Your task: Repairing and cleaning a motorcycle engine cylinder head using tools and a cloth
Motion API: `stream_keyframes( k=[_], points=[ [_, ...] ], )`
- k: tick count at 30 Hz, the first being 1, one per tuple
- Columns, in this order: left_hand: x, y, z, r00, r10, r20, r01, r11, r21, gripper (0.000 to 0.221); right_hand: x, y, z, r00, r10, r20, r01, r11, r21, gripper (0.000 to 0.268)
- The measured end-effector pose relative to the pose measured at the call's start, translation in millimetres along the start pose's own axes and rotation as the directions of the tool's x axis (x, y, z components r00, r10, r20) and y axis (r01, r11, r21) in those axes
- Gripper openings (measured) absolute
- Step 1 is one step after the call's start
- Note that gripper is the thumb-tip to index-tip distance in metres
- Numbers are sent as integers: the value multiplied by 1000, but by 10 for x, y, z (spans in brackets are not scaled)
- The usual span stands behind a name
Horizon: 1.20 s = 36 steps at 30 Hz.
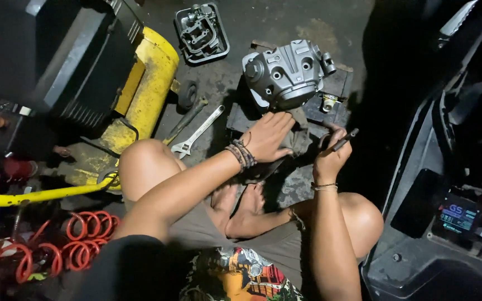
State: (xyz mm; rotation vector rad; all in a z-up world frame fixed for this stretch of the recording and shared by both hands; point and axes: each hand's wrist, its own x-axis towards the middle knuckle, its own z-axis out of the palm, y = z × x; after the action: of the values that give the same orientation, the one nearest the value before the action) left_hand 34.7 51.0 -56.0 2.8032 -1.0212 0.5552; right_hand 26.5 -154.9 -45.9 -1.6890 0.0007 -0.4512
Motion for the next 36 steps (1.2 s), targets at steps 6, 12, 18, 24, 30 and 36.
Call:
stream_keyframes(
  k=[6,12,18,24,30,36],
  points=[
    [-272,132,-495,966,-96,242,84,995,60,86,0,-122,-8,998,37,-40,-35,998,48,52],
    [71,398,89,959,-211,191,209,977,33,90,-50,-126,59,999,28,-18,-27,999,21,52],
    [167,277,71,989,-135,53,138,989,-56,93,-48,-169,23,998,50,-26,-48,998,47,49],
    [-85,151,-228,992,-106,63,111,990,-84,93,-21,-146,21,997,66,-33,-65,997,52,51],
    [-65,236,-280,990,-141,2,140,985,-96,89,-5,-110,29,999,43,-4,-42,998,50,49],
    [-466,-86,-558,999,11,34,-6,992,-130,78,-32,-244,19,998,49,-29,-48,998,48,52]
  ],
)
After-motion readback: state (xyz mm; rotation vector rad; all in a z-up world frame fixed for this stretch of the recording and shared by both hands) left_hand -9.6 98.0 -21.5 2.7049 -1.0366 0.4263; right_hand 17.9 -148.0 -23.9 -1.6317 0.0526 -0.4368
